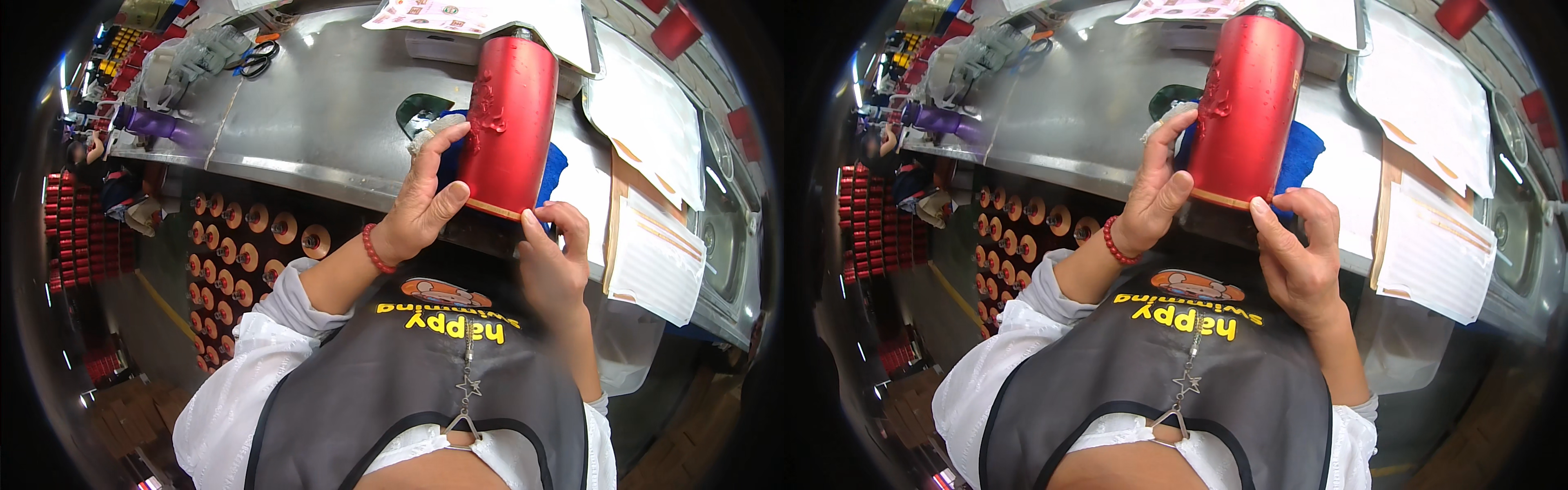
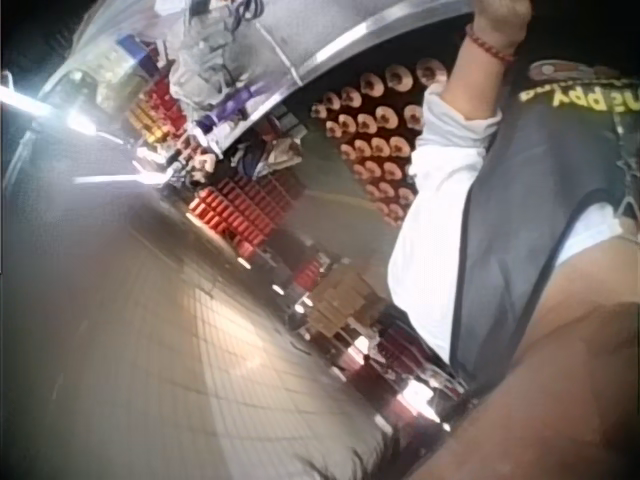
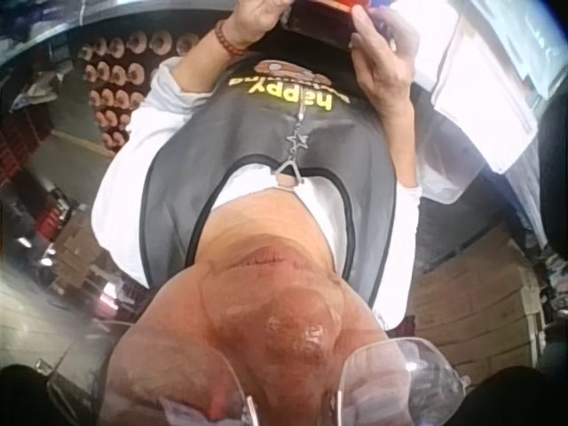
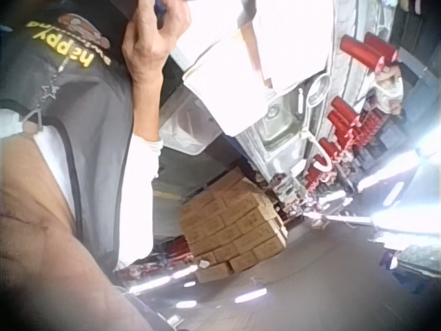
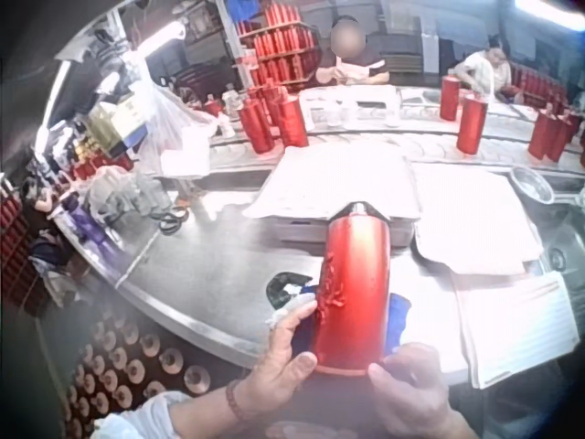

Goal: The person applies circular labels to the necks of red cylindrical containers. They peel each label from a sheet, place it on the container neck, and smooth it with a green tool. The person repeats this process for multiple containers.

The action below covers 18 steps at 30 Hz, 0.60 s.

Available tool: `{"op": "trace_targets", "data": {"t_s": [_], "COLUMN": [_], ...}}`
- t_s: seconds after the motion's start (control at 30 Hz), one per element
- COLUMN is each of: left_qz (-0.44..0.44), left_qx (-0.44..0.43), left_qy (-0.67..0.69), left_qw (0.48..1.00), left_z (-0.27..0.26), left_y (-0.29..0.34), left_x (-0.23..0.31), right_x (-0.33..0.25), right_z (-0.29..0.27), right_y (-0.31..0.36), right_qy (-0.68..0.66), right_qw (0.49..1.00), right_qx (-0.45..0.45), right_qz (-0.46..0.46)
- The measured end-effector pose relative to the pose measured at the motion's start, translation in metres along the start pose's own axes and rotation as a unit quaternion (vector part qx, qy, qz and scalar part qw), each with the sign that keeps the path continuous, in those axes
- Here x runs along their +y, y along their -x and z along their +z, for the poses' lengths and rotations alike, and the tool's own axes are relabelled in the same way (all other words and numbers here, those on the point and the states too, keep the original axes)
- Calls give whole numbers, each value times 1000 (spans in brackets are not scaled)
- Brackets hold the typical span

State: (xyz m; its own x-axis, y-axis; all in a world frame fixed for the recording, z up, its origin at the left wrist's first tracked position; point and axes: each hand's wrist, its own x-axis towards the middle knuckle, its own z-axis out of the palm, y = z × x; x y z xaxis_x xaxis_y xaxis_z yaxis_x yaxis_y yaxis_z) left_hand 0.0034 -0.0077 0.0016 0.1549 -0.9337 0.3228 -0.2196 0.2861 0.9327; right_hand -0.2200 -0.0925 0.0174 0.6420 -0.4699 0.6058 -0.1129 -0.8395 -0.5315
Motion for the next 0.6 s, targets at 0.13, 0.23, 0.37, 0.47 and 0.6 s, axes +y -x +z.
{"op": "trace_targets", "data": {"t_s": [0.13,0.23,0.37,0.47,0.6], "left_qz": [1,-1,2,4,-5], "left_qx": [-9,-4,-12,-2,16], "left_qy": [11,23,34,34,3], "left_qw": [1000,1000,999,999,1000], "left_z": [-2,-1,-1,0,7], "left_y": [0,-1,-4,-8,-14], "left_x": [-2,-2,2,5,16], "right_x": [1,0,2,2,2], "right_z": [2,1,3,2,2], "right_y": [2,1,3,2,2], "right_qy": [0,-2,-15,-9,-11], "right_qw": [1000,1000,1000,1000,1000], "right_qx": [5,0,7,5,6], "right_qz": [2,6,4,-1,3]}}
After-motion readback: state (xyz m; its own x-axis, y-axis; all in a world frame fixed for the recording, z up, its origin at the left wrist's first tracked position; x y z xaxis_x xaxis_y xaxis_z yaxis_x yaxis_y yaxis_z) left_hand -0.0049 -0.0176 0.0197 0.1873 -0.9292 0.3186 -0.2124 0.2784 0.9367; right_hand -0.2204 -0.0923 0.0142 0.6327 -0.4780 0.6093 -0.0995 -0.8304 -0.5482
